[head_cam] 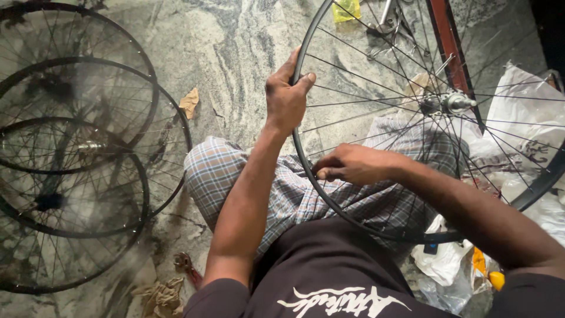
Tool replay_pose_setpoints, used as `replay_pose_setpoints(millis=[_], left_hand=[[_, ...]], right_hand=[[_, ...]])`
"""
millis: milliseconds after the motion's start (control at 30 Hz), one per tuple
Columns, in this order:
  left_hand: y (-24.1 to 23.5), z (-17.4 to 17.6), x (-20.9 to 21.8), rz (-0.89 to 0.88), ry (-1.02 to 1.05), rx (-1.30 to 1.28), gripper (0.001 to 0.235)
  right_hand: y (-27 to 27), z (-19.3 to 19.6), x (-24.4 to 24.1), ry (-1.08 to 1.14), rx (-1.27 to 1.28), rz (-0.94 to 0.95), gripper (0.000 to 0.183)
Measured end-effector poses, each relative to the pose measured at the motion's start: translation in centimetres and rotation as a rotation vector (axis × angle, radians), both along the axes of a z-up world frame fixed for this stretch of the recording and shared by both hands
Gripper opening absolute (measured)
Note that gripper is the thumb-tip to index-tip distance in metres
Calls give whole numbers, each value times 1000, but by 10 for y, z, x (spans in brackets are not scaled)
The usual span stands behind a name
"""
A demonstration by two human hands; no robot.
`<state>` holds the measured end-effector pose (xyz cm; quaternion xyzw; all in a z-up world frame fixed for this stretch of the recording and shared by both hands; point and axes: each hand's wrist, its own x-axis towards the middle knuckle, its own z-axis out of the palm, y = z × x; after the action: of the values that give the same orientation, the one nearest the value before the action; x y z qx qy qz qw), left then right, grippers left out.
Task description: The person sits on the floor and works on a bicycle wheel, using a tool to adjust the spokes. They then handle a bicycle rim, pressing along its edge with their fingers.
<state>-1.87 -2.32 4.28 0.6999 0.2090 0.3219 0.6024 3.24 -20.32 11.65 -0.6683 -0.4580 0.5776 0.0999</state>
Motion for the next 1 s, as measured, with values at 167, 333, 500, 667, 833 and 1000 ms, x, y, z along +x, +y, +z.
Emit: replay_pose_setpoints(millis=[167,333,500,667,833,1000], left_hand=[[-8,-2,-4,18,43,-19,58],[-1,-4,-4,2,52,-45,59],[5,-13,-2,-15,-66,17,59],[7,-23,1,6,23,-31,61],[9,-26,0,19,37,-47,60],[11,-30,2,-9,-34,23,58]], right_hand=[[-13,-16,-9,-115,194,51,43],[-21,-34,-21,-220,402,-25,58],[-22,-34,-17,-369,627,65,40],[-24,-40,-36,-689,645,118,23],[-24,-52,-47,-784,1017,100,25],[-41,-31,-21,-673,687,52,16]])
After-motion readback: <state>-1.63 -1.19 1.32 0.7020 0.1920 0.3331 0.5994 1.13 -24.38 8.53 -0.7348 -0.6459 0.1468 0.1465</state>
